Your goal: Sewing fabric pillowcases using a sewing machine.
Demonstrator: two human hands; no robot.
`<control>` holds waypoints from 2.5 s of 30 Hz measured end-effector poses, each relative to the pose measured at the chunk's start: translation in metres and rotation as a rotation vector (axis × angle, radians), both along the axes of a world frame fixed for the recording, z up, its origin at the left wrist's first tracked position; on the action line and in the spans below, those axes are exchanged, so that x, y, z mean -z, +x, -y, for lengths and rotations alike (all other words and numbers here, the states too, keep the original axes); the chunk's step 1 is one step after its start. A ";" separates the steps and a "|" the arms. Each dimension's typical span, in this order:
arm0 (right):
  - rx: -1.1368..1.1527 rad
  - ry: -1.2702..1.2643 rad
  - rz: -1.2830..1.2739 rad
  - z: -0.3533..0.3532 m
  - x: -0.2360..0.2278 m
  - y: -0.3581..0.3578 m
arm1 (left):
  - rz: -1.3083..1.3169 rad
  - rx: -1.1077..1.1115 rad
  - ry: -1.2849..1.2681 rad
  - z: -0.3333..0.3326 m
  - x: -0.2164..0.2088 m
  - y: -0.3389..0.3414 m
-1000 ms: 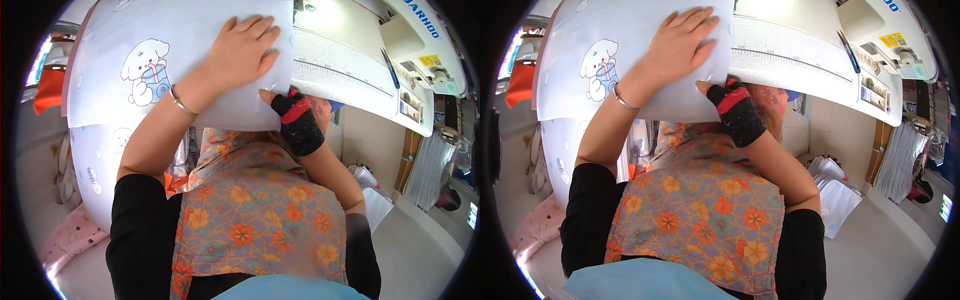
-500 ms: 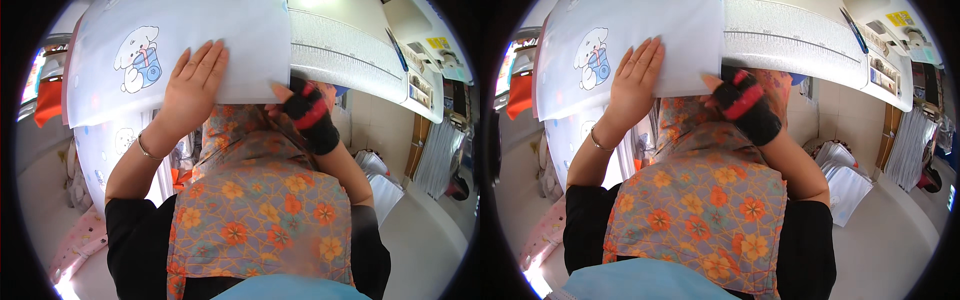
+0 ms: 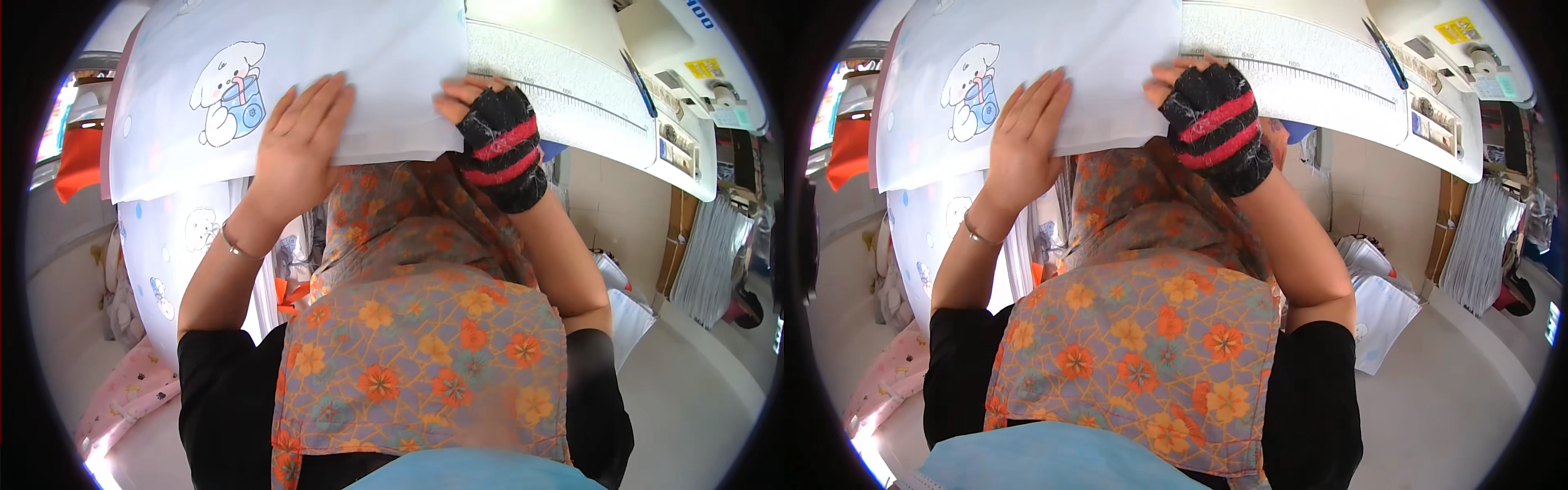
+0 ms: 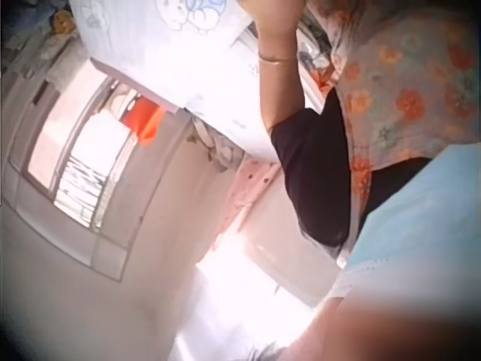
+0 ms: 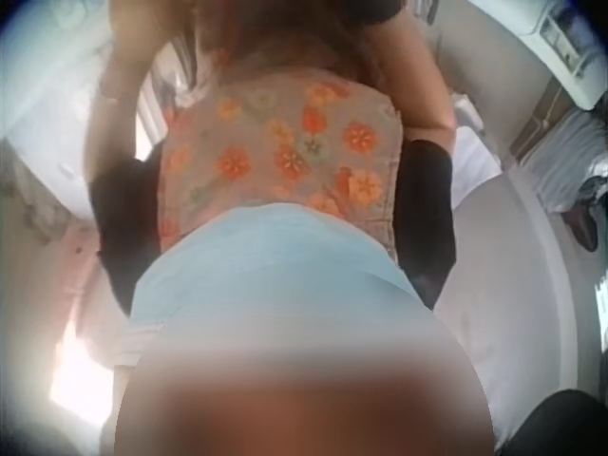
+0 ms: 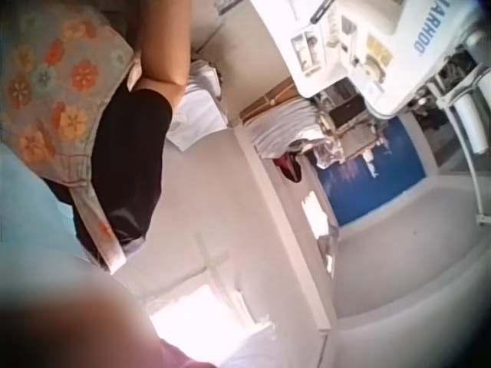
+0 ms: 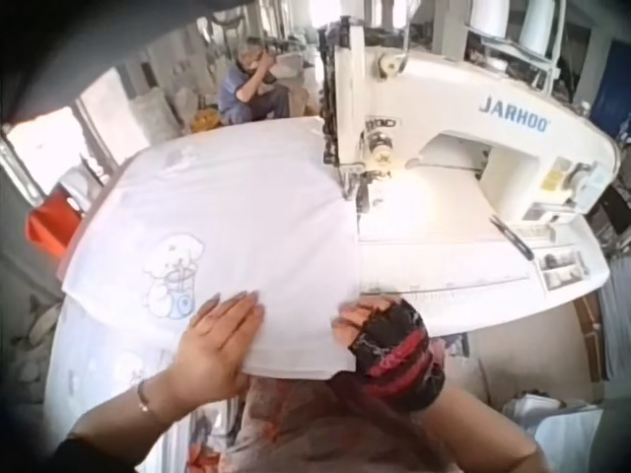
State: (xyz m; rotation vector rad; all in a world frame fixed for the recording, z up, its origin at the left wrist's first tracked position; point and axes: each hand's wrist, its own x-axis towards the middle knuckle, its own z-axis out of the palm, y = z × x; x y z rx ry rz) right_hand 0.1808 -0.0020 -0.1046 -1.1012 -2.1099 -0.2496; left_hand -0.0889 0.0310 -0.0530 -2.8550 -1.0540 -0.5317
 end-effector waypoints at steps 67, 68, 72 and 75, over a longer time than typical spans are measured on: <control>0.104 -0.190 0.125 -0.086 -0.033 0.011 | -0.267 0.200 -0.472 0.078 -0.029 -0.013; 0.117 -0.179 0.109 -0.085 -0.032 0.011 | -0.311 0.233 -0.508 0.076 -0.028 -0.007; 0.177 -0.176 0.105 -0.094 -0.029 0.023 | -0.320 0.320 -0.529 0.069 -0.021 0.019; 0.178 -0.164 0.075 -0.071 -0.034 0.020 | -0.297 0.340 -0.536 0.068 -0.007 0.033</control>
